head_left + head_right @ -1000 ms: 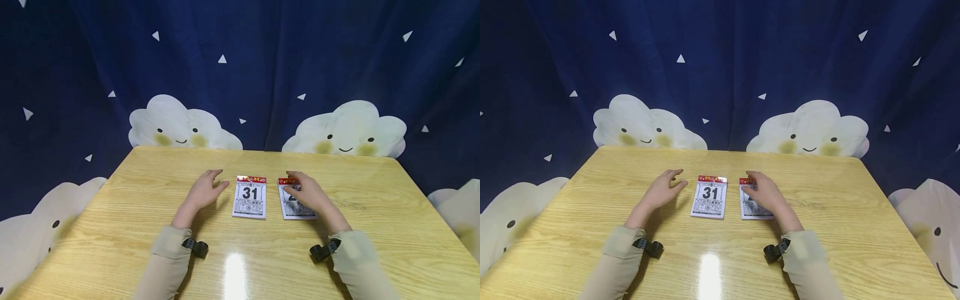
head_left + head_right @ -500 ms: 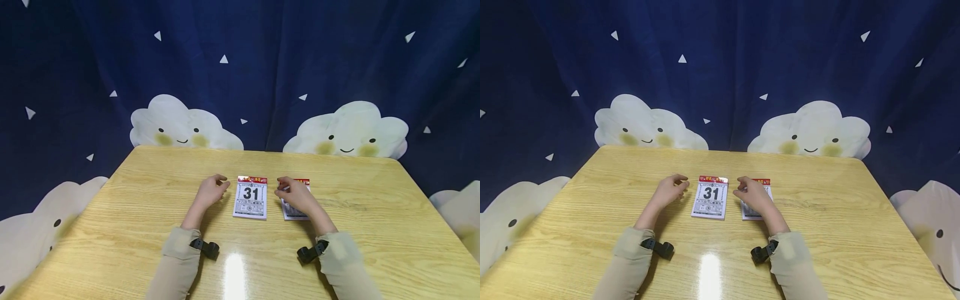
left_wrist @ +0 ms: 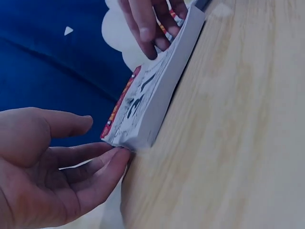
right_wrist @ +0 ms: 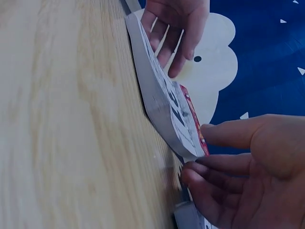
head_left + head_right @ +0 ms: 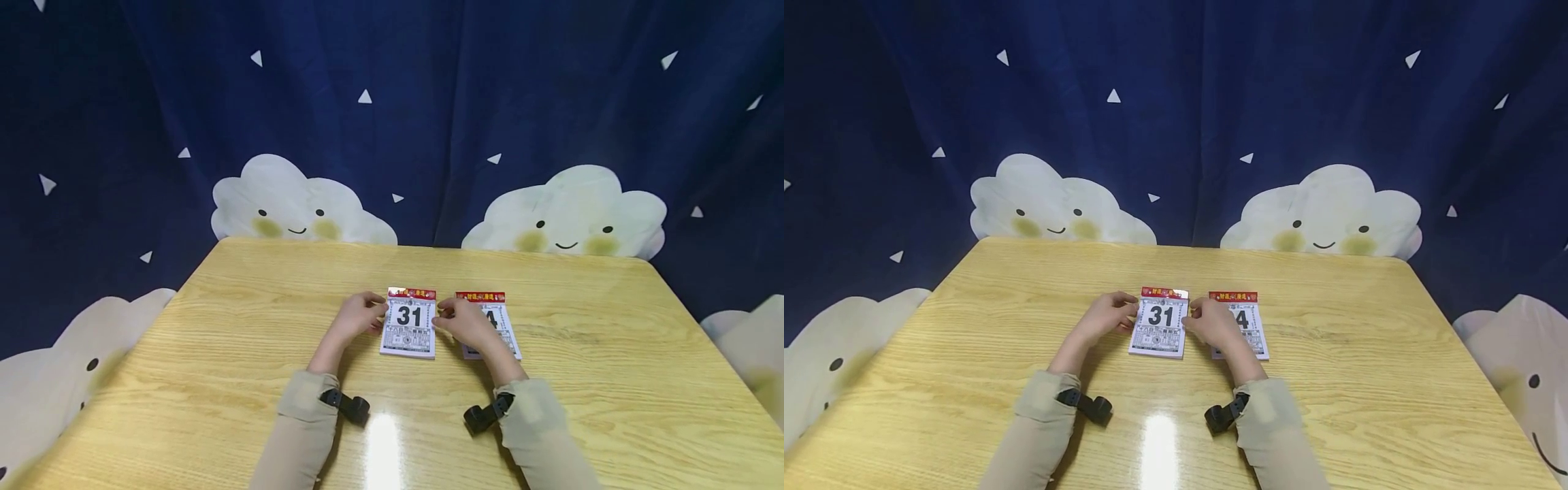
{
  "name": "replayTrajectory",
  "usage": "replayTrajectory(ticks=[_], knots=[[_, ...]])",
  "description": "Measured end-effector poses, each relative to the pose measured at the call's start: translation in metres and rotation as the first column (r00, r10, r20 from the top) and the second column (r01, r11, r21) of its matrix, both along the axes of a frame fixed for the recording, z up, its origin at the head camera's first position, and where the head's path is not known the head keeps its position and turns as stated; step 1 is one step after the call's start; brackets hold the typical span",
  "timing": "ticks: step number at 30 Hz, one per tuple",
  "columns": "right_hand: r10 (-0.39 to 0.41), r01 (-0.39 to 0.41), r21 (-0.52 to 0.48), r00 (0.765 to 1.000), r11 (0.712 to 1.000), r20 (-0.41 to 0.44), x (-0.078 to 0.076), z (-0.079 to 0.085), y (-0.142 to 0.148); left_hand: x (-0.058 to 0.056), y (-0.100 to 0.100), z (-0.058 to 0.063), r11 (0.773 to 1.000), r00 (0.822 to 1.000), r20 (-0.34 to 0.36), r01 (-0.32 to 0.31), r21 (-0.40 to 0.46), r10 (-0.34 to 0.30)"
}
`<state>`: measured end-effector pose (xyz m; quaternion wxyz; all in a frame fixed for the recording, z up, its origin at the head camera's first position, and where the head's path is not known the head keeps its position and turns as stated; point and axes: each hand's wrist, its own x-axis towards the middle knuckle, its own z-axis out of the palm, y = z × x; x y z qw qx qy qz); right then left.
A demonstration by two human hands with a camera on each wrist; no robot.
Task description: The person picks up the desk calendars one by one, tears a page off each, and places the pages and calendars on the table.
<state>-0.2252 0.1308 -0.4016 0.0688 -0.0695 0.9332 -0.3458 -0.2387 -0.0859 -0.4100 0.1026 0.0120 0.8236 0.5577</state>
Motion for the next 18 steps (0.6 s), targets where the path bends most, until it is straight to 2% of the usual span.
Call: replayTrajectory(ticks=[10,15,18], knots=[[0.001,0.001,0.098,1.000,0.995,-0.020,0.001,0.000,-0.011,0.001,0.009,0.000,0.999,0.999,0.034,-0.009,-0.038,0.011],[-0.015,0.018,0.130,0.999,0.991,-0.029,0.000,-0.001,-0.011,0.002,0.012,0.001,0.996,1.000,0.012,0.014,-0.088,-0.013],[-0.045,0.049,0.129,0.998,0.990,-0.035,0.000,-0.001,-0.012,0.003,0.013,0.002,0.994,1.000,-0.005,-0.003,-0.113,0.003]])
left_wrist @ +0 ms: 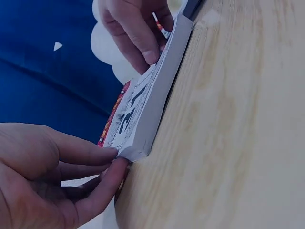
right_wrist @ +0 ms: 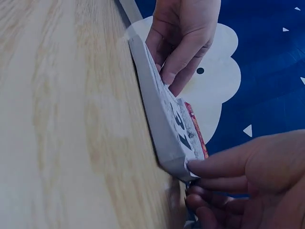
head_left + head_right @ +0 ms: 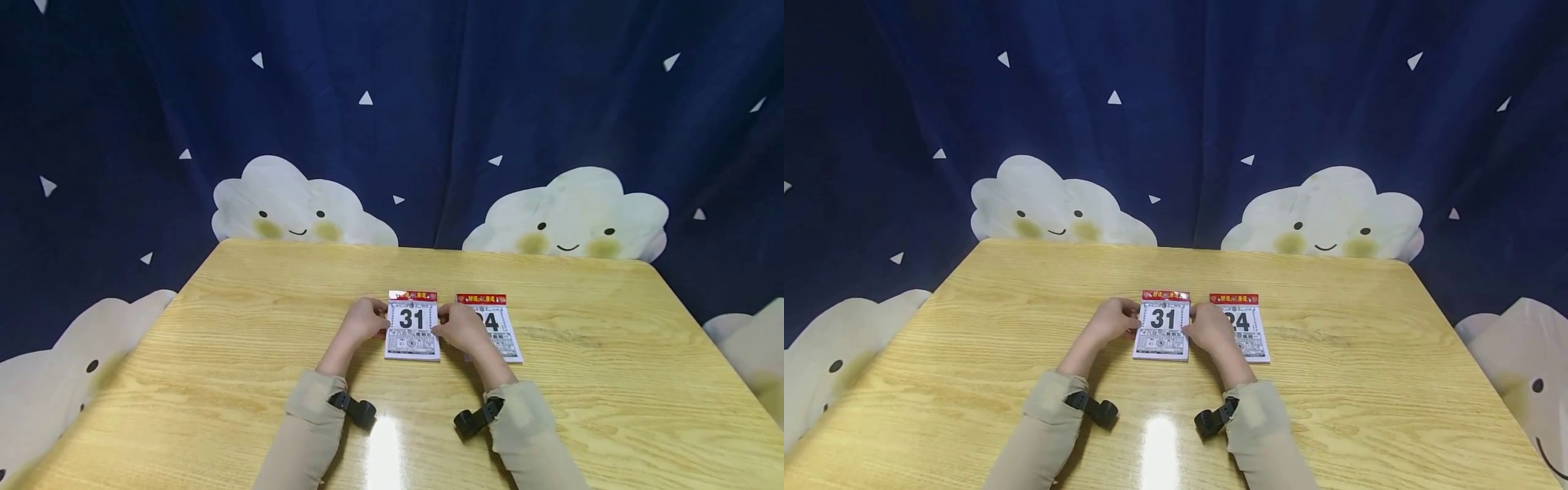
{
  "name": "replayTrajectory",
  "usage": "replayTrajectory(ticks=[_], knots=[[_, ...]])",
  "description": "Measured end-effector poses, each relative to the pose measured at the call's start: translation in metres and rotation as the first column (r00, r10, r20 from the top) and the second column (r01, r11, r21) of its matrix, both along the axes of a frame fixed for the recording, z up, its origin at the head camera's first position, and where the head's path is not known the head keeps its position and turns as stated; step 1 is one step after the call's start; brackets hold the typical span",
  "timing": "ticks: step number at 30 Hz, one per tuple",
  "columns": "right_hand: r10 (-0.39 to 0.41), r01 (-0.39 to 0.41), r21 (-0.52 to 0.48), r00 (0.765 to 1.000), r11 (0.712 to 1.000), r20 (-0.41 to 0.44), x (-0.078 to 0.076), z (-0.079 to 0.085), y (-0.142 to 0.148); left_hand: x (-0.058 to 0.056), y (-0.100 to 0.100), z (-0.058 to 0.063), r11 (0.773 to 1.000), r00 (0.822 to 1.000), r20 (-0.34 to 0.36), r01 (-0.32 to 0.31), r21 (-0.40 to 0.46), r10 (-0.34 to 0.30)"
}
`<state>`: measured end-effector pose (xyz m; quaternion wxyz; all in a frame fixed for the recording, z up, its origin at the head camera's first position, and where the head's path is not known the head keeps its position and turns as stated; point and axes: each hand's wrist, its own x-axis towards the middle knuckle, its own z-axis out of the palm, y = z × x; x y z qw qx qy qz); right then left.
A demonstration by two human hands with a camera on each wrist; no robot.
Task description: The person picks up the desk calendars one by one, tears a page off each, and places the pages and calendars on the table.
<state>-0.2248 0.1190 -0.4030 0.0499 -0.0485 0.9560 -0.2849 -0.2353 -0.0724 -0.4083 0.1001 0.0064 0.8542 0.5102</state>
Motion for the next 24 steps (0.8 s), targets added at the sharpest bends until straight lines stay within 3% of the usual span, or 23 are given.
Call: replayTrajectory(ticks=[5,9,18,24], knots=[[-0.058,0.057,-0.016,0.998,0.998,-0.016,0.0023,0.0022,-0.0019,0.0027,0.0017,-0.0013,0.999,0.998,-0.023,-0.051,-0.005,0.051],[-0.112,0.109,-0.104,0.993,0.989,-0.025,0.0021,0.0008,-0.0026,0.0017,0.0036,-0.0019,0.996,0.996,-0.033,-0.083,0.044,0.084],[-0.168,0.160,-0.314,0.986,0.936,0.000,-0.0012,0.0004,-0.0029,-0.0034,0.0048,-0.0014,0.984,0.990,-0.057,-0.119,0.135,0.127],[-0.180,0.171,-0.417,0.983,0.893,0.017,-0.0012,0.0039,0.0009,-0.0039,0.0030,0.0009,0.968,0.991,-0.063,-0.101,0.229,0.118]])
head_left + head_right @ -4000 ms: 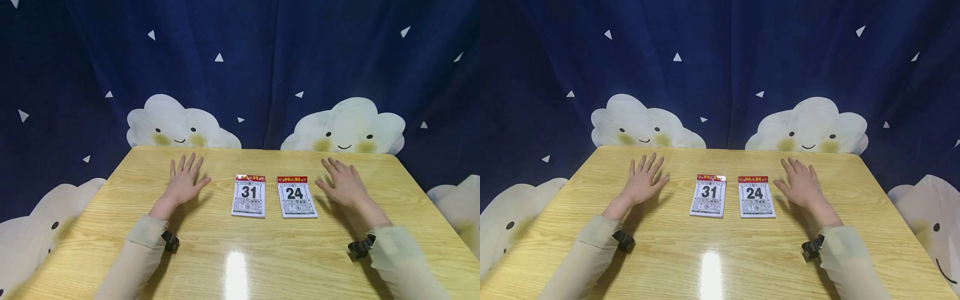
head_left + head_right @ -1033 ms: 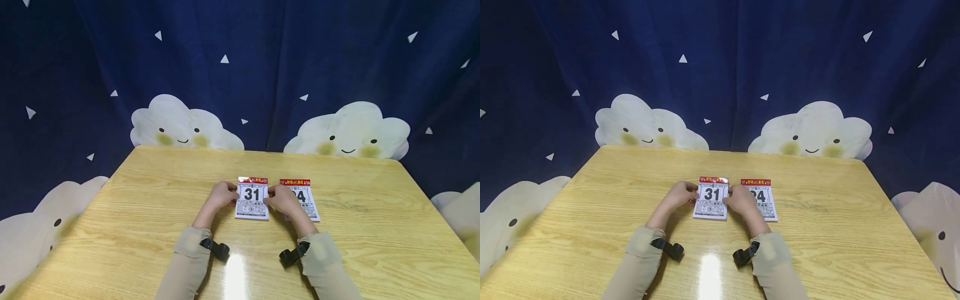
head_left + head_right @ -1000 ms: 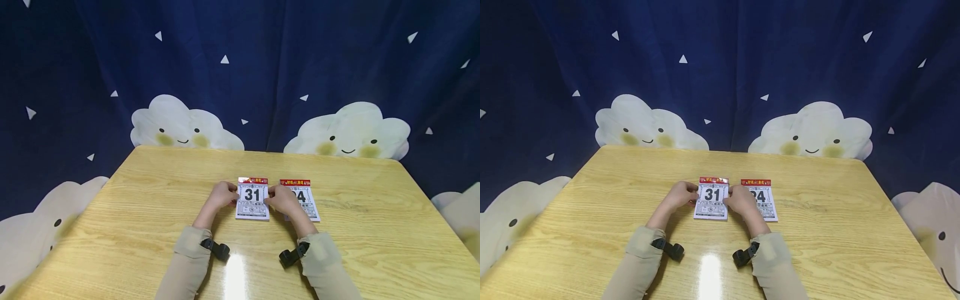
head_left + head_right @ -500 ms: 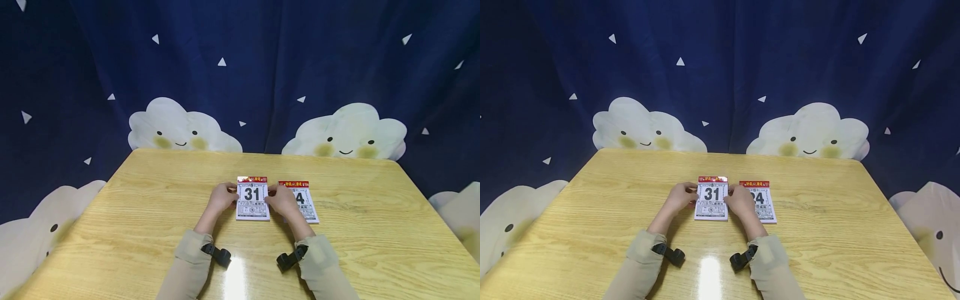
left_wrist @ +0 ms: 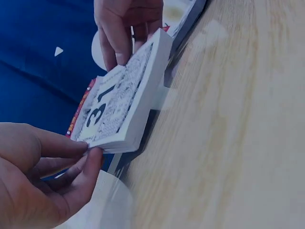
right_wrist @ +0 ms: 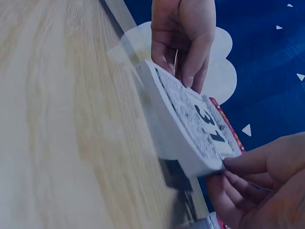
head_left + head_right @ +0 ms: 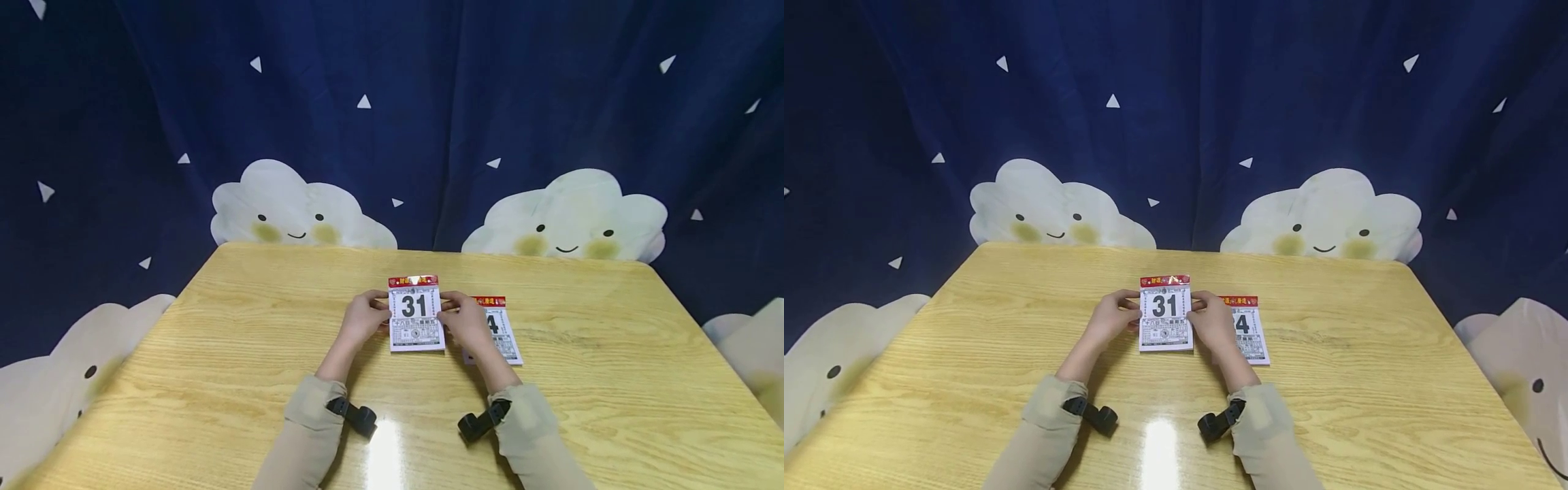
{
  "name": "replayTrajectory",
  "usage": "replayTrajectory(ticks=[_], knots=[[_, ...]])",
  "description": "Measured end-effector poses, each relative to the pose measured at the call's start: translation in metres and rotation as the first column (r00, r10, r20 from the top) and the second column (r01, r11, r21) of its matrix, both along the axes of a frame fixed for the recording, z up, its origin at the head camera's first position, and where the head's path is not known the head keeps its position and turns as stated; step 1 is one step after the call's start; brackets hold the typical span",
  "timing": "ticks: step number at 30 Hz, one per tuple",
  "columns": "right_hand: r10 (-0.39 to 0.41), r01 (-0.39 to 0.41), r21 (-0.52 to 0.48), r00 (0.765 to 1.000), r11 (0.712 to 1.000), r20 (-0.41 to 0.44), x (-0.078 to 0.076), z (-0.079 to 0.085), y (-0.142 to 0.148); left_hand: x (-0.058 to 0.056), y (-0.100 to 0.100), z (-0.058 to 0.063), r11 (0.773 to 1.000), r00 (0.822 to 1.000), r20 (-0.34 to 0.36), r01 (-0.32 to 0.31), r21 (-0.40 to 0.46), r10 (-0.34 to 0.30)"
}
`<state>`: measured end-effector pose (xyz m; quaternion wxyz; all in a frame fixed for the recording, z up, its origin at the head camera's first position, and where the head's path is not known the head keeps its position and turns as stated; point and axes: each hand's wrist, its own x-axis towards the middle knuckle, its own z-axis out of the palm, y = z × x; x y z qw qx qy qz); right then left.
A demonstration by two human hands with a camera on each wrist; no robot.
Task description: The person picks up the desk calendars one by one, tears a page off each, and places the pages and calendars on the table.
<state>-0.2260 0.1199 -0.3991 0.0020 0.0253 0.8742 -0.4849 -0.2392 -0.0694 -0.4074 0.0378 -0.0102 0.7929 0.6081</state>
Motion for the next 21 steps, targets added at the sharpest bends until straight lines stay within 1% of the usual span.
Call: replayTrajectory(ticks=[3,5,8,11,15,17,21], knots=[[0.006,-0.006,-0.077,1.000,0.997,-0.002,-0.002,0.001,0.005,-0.001,-0.001,0.001,0.998,1.000,0.007,0.015,0.069,-0.015],[0.012,-0.011,-0.145,1.000,0.989,0.007,-0.003,0.001,0.007,-0.003,-0.001,0.002,0.993,1.000,0.010,0.016,0.121,-0.017],[0.022,-0.015,-0.244,0.999,0.970,0.024,-0.005,0.004,0.010,-0.005,-0.003,0.003,0.979,1.000,0.000,0.020,0.202,-0.020],[0.018,-0.005,-0.323,0.999,0.947,0.037,-0.005,0.007,0.012,-0.006,-0.004,0.005,0.965,1.000,-0.002,0.030,0.259,-0.031],[0.019,0.001,-0.366,0.999,0.931,0.051,-0.004,0.010,0.015,-0.006,-0.005,0.007,0.942,0.998,0.021,0.047,0.333,-0.057],[0.017,0.005,-0.373,0.998,0.928,0.054,-0.004,0.012,0.016,-0.006,-0.004,0.008,0.922,0.997,0.036,0.053,0.384,-0.072],[0.016,0.002,-0.365,0.999,0.931,0.046,-0.006,0.014,0.018,-0.006,-0.003,0.008,0.881,0.994,0.041,0.067,0.469,-0.097]])
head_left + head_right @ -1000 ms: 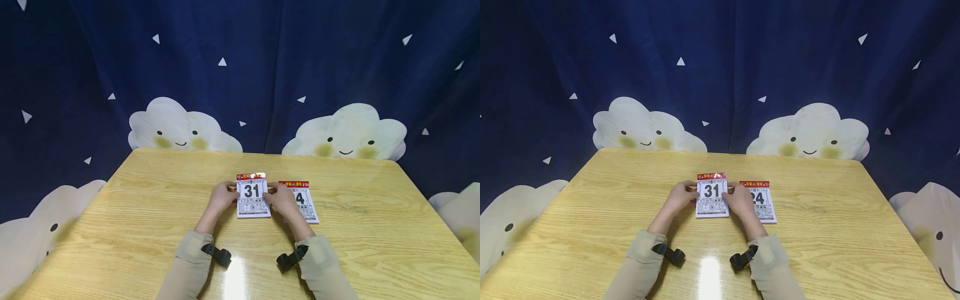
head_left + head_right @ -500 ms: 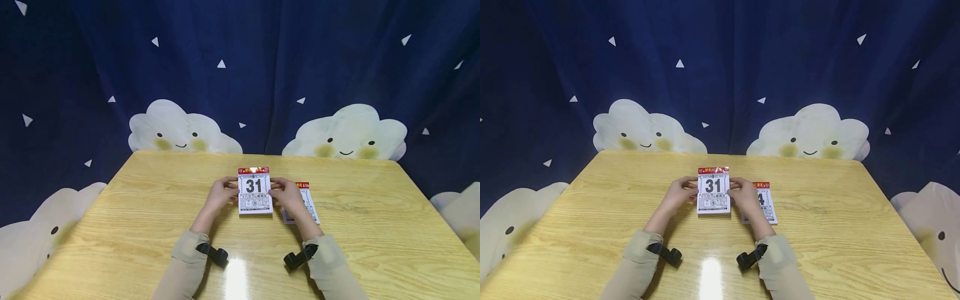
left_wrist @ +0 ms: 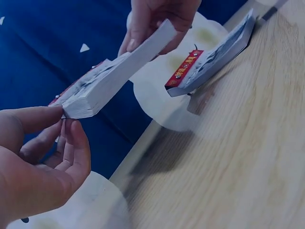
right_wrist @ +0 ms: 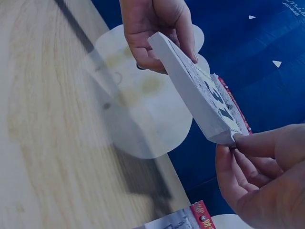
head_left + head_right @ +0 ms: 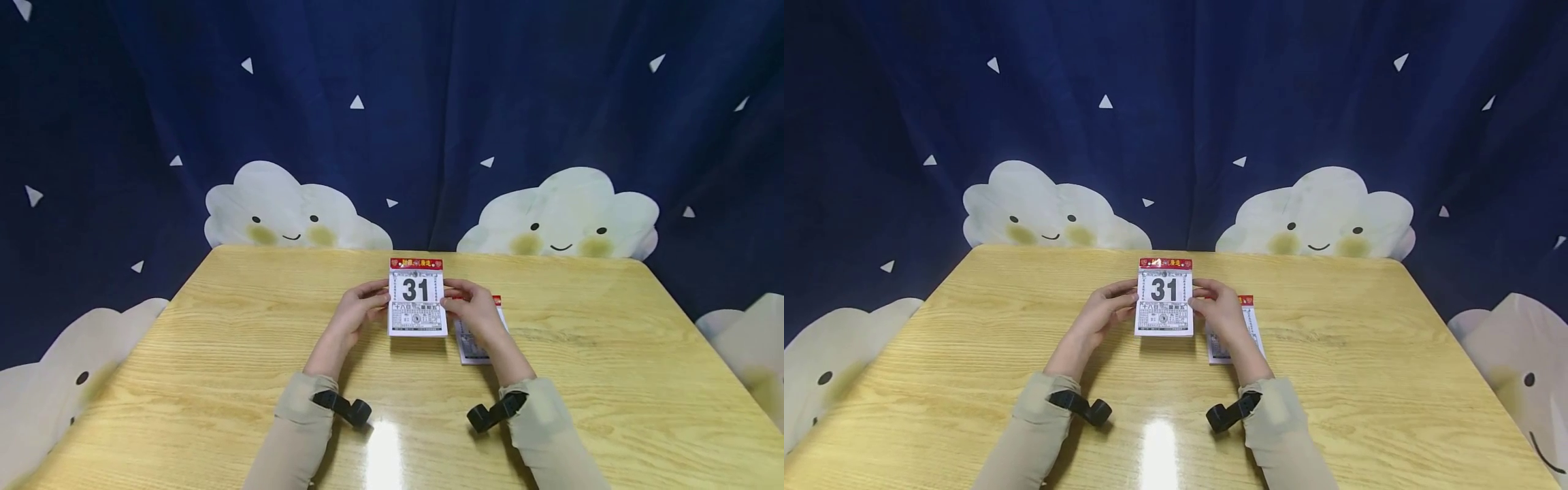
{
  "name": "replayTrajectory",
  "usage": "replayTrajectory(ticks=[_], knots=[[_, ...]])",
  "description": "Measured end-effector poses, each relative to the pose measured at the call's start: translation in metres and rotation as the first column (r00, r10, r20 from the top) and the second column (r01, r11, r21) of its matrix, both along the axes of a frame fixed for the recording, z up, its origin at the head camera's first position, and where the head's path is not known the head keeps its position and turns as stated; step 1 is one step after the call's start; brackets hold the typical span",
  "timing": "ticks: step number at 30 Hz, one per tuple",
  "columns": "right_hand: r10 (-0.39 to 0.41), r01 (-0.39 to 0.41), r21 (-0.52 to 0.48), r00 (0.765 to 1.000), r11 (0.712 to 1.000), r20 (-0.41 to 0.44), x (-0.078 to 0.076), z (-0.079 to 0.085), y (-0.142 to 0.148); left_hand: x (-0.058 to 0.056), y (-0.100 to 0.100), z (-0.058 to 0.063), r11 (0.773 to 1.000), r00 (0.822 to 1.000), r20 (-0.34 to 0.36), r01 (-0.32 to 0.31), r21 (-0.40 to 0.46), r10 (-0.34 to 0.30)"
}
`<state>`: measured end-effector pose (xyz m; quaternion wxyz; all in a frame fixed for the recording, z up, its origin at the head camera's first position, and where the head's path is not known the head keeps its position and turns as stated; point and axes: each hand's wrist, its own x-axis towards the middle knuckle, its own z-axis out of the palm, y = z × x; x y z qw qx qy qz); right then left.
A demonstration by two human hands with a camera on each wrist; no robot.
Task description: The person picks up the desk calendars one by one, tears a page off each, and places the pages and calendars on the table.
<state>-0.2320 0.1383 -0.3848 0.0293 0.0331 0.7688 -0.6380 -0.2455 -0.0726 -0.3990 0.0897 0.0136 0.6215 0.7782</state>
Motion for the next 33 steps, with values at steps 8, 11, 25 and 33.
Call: replayTrajectory(ticks=[8,11,25,33], knots=[[0.003,-0.002,0.018,0.998,1.000,-0.060,0.001,0.005,0.000,0.003,-0.005,-0.001,0.981,0.990,0.015,0.138,0.137,-0.141],[0.002,-0.001,0.006,0.997,1.000,-0.081,0.002,0.005,0.000,0.005,-0.006,-0.003,0.970,0.984,0.002,0.177,0.165,-0.180],[0.200,0.122,0.554,0.851,0.824,-0.486,0.010,0.009,-0.002,0.004,-0.004,-0.005,0.964,0.989,-0.013,0.144,0.223,-0.144],[0.501,0.070,0.716,0.667,0.695,-0.552,0.015,0.011,-0.009,0.005,-0.005,-0.005,0.962,0.991,0.003,0.128,0.240,-0.133]])
